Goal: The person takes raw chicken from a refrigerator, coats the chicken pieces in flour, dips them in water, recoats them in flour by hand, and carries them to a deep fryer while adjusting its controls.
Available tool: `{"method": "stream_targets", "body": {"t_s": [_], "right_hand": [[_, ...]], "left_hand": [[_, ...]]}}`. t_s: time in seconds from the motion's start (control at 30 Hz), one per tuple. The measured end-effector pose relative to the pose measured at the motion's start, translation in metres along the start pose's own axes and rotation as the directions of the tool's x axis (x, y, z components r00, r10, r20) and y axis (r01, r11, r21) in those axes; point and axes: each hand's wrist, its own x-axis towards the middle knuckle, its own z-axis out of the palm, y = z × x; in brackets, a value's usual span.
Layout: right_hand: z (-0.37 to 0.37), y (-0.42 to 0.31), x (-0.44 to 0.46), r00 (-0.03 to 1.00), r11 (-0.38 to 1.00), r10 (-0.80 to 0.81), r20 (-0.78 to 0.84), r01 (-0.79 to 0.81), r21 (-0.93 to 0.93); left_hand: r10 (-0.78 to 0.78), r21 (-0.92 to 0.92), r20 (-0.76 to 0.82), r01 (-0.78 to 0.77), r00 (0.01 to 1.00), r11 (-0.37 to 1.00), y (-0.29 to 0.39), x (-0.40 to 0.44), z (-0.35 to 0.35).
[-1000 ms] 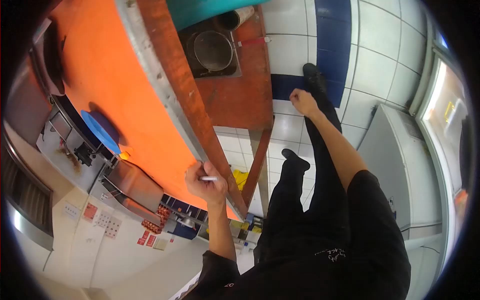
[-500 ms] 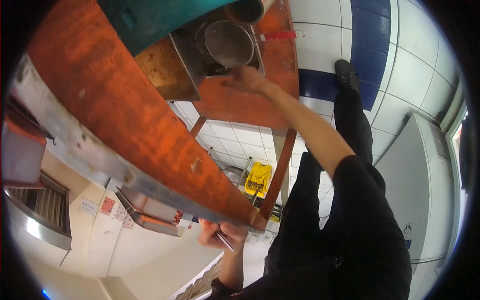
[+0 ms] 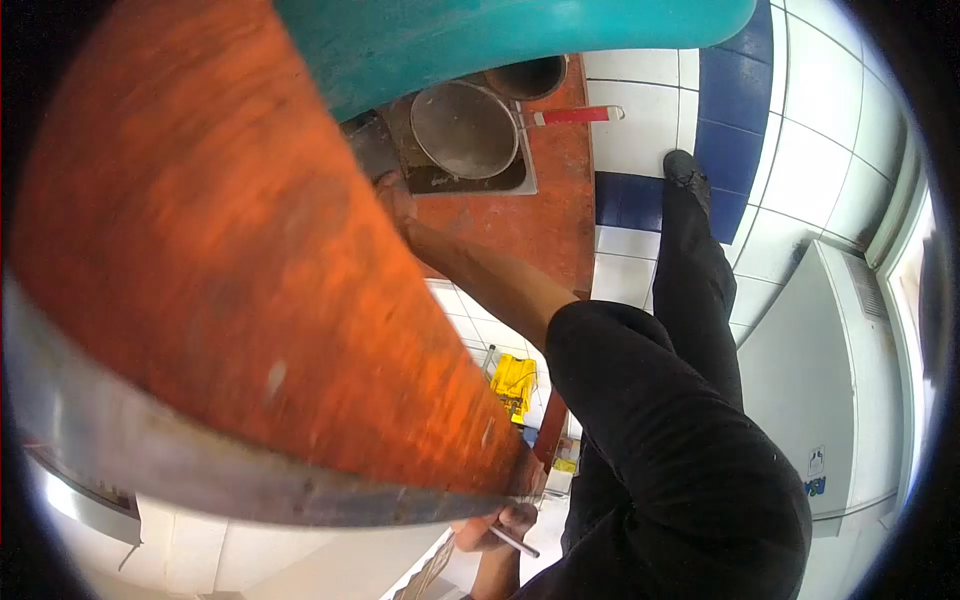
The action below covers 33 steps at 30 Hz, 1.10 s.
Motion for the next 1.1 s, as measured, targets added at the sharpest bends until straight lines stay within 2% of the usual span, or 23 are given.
{"method": "stream_targets", "body": {"t_s": [0.07,0.1,0.17,0.23,0.3,0.37,0.43,0.5,0.6,0.67,0.73,0.77,0.8,0.83,0.87,0.93,0.97,1.0,1.03,1.1], "right_hand": [[-0.027,0.008,-0.056,1.000,0.984,-0.004,0.009,0.002,0.178],[-0.021,0.019,-0.061,1.000,0.986,-0.005,0.000,0.005,0.169],[0.005,0.057,-0.061,0.983,0.990,-0.131,-0.131,0.137,0.040],[-0.019,0.074,-0.095,0.984,0.992,-0.128,-0.125,0.130,0.005],[-0.053,0.093,-0.136,0.986,0.991,-0.129,-0.105,0.125,-0.043],[-0.080,0.112,-0.179,0.988,0.988,-0.135,-0.076,0.128,-0.087],[-0.086,0.149,-0.196,0.979,0.961,-0.191,-0.075,0.171,-0.216],[-0.140,0.148,-0.266,0.993,0.994,-0.076,-0.092,0.067,-0.090],[-0.168,0.180,-0.345,0.983,0.980,-0.107,-0.148,0.079,-0.185],[-0.191,0.201,-0.400,0.998,0.997,-0.037,-0.051,0.033,-0.072],[-0.219,0.207,-0.471,0.999,0.999,-0.034,-0.007,0.035,0.032],[-0.224,0.227,-0.493,0.994,0.996,-0.095,-0.061,0.094,-0.008],[-0.237,0.213,-0.534,0.999,0.999,-0.017,-0.039,0.018,0.039],[-0.245,0.211,-0.569,0.997,0.999,0.021,-0.079,-0.018,0.041],[-0.251,0.231,-0.591,0.997,0.996,-0.016,-0.071,0.022,0.084],[-0.262,0.264,-0.643,0.990,0.997,0.044,-0.133,-0.035,0.072],[-0.271,0.277,-0.672,0.994,0.998,0.032,-0.108,-0.026,0.059],[-0.271,0.275,-0.702,0.976,0.996,0.076,-0.204,-0.066,0.055],[-0.276,0.272,-0.731,0.967,0.999,0.040,-0.250,-0.036,0.020],[-0.275,0.275,-0.798,0.960,0.979,0.173,-0.221,-0.144,0.144]], "left_hand": [[0.026,-0.026,-0.010,-0.026,1.000,0.999,-0.003,0.003,0.000],[0.039,-0.045,-0.023,-0.040,0.999,0.998,-0.005,0.006,0.003],[0.047,-0.033,-0.101,-0.051,0.994,0.998,0.003,0.014,0.010],[0.008,0.035,0.022,-0.009,1.000,0.999,0.004,0.011,-0.001],[0.001,0.032,0.035,-0.002,0.999,0.999,-0.001,0.004,-0.011],[0.055,0.079,0.219,-0.074,0.974,0.994,-0.006,0.003,-0.017],[0.061,-0.017,0.038,-0.061,0.997,0.998,0.000,0.010,-0.003],[0.056,-0.008,0.068,-0.055,0.996,0.998,0.003,0.014,-0.005],[0.006,-0.061,0.005,-0.006,1.000,0.998,0.011,0.017,-0.003],[-0.039,-0.096,-0.023,0.037,0.999,0.995,0.013,0.013,0.001],[0.093,-0.054,-0.136,-0.101,0.986,0.993,0.015,0.016,0.000],[0.060,-0.069,-0.130,-0.070,0.990,0.995,0.015,0.016,-0.003],[0.027,-0.093,-0.127,-0.039,0.991,0.995,0.017,0.016,-0.004],[0.016,-0.085,-0.195,-0.034,0.981,0.996,0.018,0.018,-0.012],[0.038,-0.106,-0.176,-0.057,0.984,0.993,0.021,0.020,-0.017],[0.052,-0.118,-0.133,-0.068,0.990,0.991,0.028,0.018,-0.027],[0.057,-0.146,-0.192,-0.086,0.980,0.986,0.028,0.015,-0.032],[0.065,-0.145,-0.167,-0.090,0.984,0.985,0.027,0.016,-0.035],[0.073,-0.142,-0.130,-0.092,0.989,0.986,0.026,0.012,-0.039],[0.035,-0.267,-0.159,-0.077,0.987,0.961,0.023,-0.005,-0.044]]}}
